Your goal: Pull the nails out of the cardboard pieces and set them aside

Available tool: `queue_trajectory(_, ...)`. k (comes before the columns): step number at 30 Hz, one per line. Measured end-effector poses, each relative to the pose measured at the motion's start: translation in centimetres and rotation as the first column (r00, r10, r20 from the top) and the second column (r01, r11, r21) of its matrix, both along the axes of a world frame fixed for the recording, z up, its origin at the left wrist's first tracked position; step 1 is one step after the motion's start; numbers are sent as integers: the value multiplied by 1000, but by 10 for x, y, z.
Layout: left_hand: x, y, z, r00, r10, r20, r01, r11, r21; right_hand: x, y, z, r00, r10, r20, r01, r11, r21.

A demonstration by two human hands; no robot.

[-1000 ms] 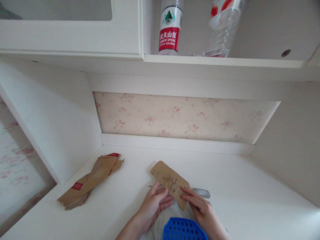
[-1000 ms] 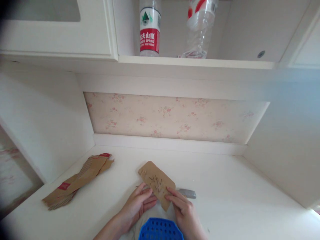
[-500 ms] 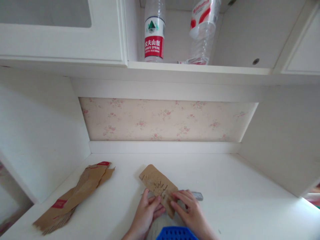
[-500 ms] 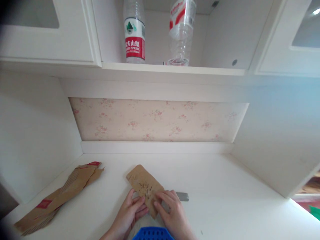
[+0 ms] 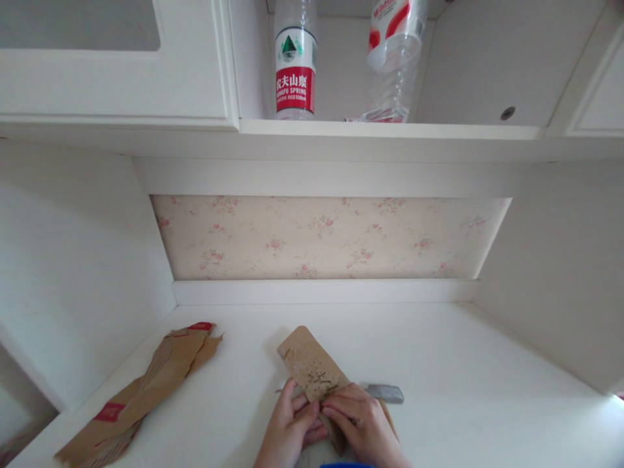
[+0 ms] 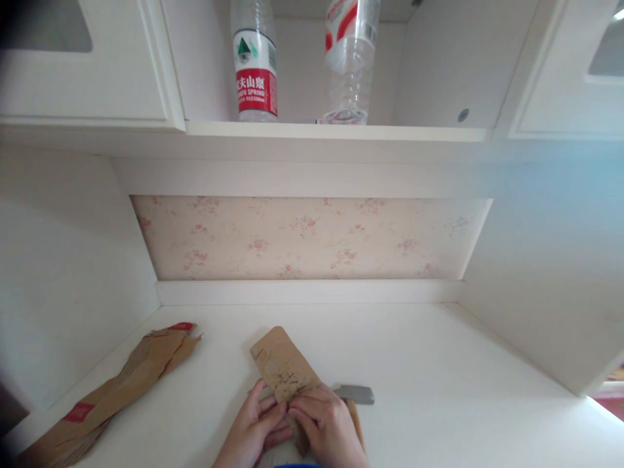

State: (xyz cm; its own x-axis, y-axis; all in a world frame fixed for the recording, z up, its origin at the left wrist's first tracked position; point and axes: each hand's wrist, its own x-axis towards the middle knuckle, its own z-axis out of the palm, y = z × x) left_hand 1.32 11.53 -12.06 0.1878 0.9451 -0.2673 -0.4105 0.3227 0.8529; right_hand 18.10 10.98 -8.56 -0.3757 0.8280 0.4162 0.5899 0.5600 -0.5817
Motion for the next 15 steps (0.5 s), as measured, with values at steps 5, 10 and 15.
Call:
queue_trajectory(5, 0, 2, -3, 1000, 19, -11, -19, 999, -32, -2, -1, -3, 996, -55, 67, 55, 999, -1)
queue_trajectory(10, 1, 1, -4, 1000, 2, 1, -2, 1000, -23, -4, -1, -4, 998, -64, -7, 64, 998, -13)
queue_trajectory(15, 2, -1, 1, 999, -28, -41, 29, 999, 24, -2, -4, 1, 996, -46, -78, 44, 999, -24)
